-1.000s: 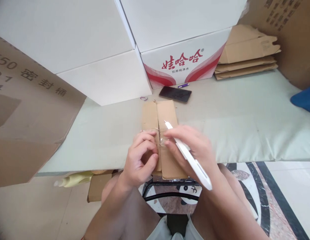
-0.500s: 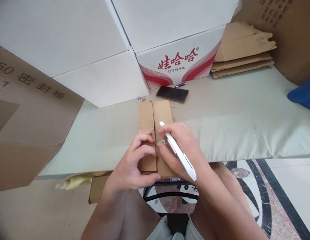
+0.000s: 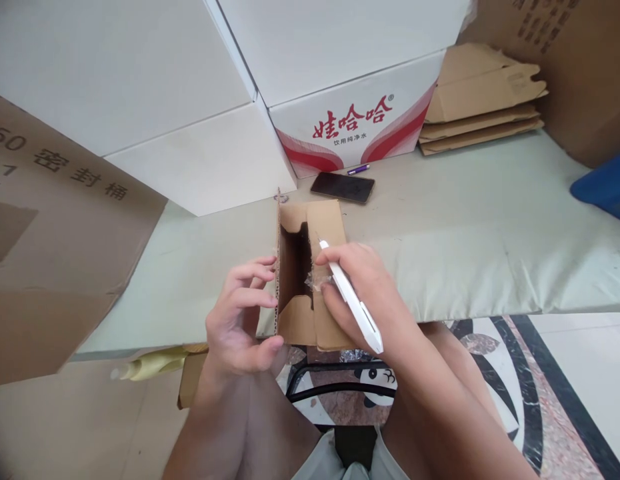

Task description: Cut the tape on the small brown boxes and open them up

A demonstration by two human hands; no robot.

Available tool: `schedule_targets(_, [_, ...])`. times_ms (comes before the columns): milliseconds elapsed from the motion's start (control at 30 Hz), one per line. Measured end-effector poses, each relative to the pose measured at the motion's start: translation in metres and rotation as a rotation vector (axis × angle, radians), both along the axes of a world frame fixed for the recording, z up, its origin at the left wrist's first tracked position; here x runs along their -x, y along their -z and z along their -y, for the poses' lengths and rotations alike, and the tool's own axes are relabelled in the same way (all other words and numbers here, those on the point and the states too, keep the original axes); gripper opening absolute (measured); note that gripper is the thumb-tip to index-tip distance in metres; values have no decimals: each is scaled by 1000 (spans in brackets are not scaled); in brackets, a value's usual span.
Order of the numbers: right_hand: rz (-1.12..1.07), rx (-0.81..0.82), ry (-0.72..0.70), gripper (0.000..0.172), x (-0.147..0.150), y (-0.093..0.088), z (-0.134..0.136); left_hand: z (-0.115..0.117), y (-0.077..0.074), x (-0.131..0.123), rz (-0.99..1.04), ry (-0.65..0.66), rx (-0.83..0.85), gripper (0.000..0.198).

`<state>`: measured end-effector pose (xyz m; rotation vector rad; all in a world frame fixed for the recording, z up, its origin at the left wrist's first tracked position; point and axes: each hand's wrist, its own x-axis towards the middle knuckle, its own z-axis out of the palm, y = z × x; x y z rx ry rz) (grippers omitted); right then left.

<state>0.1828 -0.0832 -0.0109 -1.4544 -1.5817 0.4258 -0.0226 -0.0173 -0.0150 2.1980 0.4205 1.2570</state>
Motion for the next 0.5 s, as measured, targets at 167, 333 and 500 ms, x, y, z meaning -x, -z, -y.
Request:
schedule_targets(167, [12, -28, 19, 29, 2, 2, -1, -1, -3, 2, -2, -9, -4, 20])
schedule_targets(333, [48, -30, 34, 14, 4, -2, -3, 2, -5, 5, -100, 21, 26, 15])
schedule_targets(500, [113, -27, 13, 17, 4, -5, -3, 5, -6, 5, -200, 28, 59, 23])
